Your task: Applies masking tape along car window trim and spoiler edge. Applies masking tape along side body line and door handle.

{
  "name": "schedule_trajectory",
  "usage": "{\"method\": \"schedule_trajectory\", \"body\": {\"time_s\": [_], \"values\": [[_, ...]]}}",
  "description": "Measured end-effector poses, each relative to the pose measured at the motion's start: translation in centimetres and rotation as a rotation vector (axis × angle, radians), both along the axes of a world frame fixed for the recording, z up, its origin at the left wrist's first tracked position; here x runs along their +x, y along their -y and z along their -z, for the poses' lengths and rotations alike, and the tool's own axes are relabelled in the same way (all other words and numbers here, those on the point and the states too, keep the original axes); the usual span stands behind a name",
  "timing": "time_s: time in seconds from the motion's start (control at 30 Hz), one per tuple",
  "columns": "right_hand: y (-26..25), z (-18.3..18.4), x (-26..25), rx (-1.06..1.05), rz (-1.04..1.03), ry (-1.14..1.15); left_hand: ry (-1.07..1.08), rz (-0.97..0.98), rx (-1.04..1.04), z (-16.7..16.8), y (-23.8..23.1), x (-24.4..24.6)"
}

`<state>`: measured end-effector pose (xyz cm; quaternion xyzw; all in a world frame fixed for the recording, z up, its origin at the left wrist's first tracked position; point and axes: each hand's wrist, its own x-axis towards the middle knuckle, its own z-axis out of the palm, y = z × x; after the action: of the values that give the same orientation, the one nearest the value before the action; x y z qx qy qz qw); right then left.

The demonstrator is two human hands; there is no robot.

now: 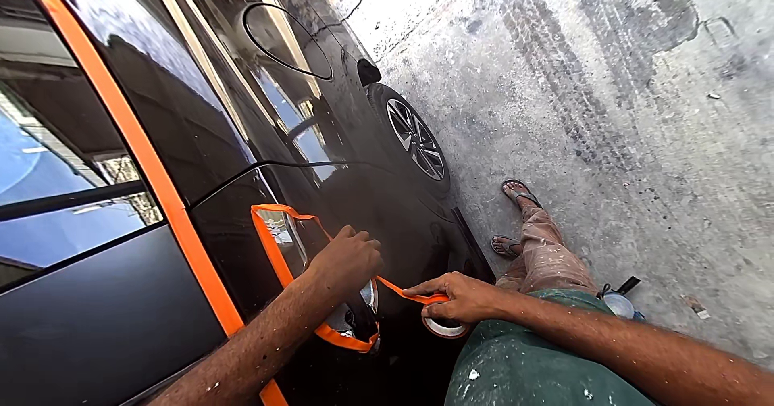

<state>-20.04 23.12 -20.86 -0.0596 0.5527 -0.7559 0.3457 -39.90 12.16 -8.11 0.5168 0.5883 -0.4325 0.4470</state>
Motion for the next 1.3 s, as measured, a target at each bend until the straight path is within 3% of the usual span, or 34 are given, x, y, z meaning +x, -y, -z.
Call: {"method": "schedule_trajectory", "body": {"time_s": [0.23,0.53,1.0,1.3], "values": [[1.6,-0.5,-1.0,-0.164,-0.103,0.121,0.037,-0.031,-0.016,0.1,-0.1,0.1],[2.9,-0.9,-0.7,-0.465,-0.054,0.298,0.071,-0.055,-0.003,0.7,0.1,0.0],[3.8,-2.0,-0.5,-0.65,-0.02,0.455,0.121,-0.071,-0.026,0.9,0.1,0.3],[3.9,-3.8,-0.2,-0.768,0.041,0.683,0.219,-0.08,-0.076,0.4,0.9,2.7]]}}
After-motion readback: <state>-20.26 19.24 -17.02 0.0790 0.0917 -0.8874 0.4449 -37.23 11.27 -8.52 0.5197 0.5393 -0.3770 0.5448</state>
